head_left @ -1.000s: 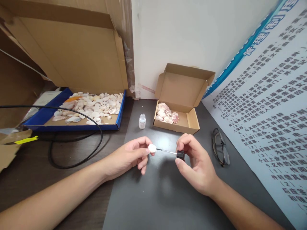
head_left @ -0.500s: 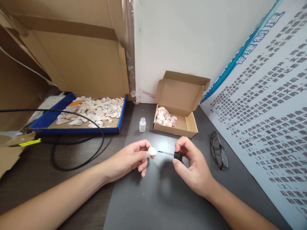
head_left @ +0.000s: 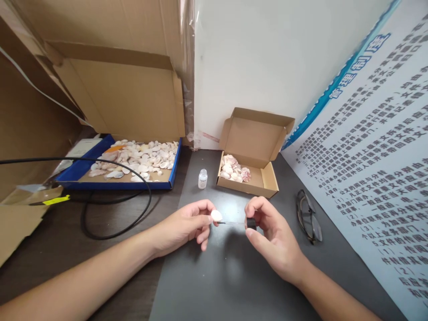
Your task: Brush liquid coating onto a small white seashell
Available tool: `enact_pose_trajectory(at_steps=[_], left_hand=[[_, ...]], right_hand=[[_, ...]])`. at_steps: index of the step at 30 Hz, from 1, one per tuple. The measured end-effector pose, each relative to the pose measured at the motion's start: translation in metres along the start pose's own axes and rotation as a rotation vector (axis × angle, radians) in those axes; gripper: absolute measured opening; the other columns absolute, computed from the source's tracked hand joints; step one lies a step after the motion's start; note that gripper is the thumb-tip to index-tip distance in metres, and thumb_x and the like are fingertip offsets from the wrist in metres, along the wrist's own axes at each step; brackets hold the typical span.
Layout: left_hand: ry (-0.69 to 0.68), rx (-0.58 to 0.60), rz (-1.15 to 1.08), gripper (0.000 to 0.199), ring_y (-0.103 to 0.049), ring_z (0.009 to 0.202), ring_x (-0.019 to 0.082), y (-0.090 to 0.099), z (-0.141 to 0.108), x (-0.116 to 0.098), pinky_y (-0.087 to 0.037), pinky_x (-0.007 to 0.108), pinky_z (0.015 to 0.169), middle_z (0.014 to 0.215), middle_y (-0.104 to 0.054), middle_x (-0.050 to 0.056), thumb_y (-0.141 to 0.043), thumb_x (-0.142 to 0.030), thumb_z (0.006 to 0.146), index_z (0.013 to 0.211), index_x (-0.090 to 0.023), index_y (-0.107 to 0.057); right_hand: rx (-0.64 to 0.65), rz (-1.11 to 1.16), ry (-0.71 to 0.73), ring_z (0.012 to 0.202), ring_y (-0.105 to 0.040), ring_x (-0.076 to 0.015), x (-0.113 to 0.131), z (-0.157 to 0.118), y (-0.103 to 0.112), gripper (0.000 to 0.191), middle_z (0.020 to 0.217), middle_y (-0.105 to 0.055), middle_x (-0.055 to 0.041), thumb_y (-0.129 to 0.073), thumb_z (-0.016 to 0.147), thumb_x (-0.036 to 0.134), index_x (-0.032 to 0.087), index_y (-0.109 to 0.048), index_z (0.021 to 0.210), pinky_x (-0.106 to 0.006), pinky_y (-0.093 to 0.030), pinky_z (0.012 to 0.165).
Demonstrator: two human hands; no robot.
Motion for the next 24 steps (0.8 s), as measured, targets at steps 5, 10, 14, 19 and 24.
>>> enact_pose_trajectory(at_steps=[5,10,14,19,24], left_hand=[[0.001,-0.013,0.009,0.025,-0.044,0.048,0.003,-0.0012,-0.0007,0.0,-0.05,0.024,0.052,0.077,-0.053,-0.005,-0.074,-0.029,0.079,0.085,-0.017,-0.053],[-0.001,-0.012,0.002,0.027,-0.042,0.047,0.004,-0.0016,-0.0004,-0.0008,-0.049,0.024,0.052,0.07,-0.05,-0.006,-0.075,-0.031,0.079,0.086,-0.017,-0.053],[-0.001,-0.015,0.006,0.027,-0.043,0.048,0.004,-0.0018,-0.0004,-0.0011,-0.05,0.024,0.051,0.077,-0.055,-0.004,-0.075,-0.032,0.078,0.087,-0.016,-0.055],[-0.005,-0.021,-0.004,0.028,-0.042,0.048,0.004,-0.0028,-0.001,-0.0015,-0.049,0.023,0.052,0.07,-0.051,-0.006,-0.075,-0.034,0.079,0.086,-0.017,-0.054],[0.005,-0.028,0.008,0.032,-0.042,0.048,0.003,-0.002,-0.0002,-0.0013,-0.049,0.024,0.052,0.079,-0.056,-0.003,-0.077,-0.037,0.077,0.087,-0.017,-0.053]], right_hand=[[-0.038,-0.034,0.005,0.06,-0.042,-0.012,0.0006,0.0006,0.0027,0.014,0.07,-0.042,0.0046,-0.054,0.078,0.017,0.024,-0.044,0.085,-0.023,-0.038,0.053],[0.018,0.0,0.007,0.061,-0.043,-0.0122,0.0016,0.0006,0.0014,0.013,0.071,-0.044,0.0039,-0.054,0.079,0.018,0.023,-0.044,0.086,-0.024,-0.039,0.055],[-0.028,-0.037,-0.023,0.061,-0.041,-0.0119,-0.0017,0.0024,0.0015,0.017,0.071,-0.042,0.0041,-0.057,0.076,0.016,0.023,-0.044,0.084,-0.023,-0.037,0.054],[0.028,0.087,-0.014,0.063,-0.044,-0.0127,-0.0024,0.0034,0.0013,0.013,0.072,-0.044,0.0031,-0.056,0.081,0.022,0.023,-0.045,0.088,-0.025,-0.039,0.057],[-0.037,-0.053,-0.062,0.058,-0.04,-0.011,0.0005,0.0055,0.0002,0.017,0.069,-0.041,0.005,-0.058,0.075,0.017,0.023,-0.043,0.082,-0.023,-0.036,0.052]])
Point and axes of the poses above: each hand's wrist, its own z-axis towards the middle knuckle, its own y-axis out of the back of the hand, x = y × z, the point moved 2 cm from there along z, towards the middle knuckle
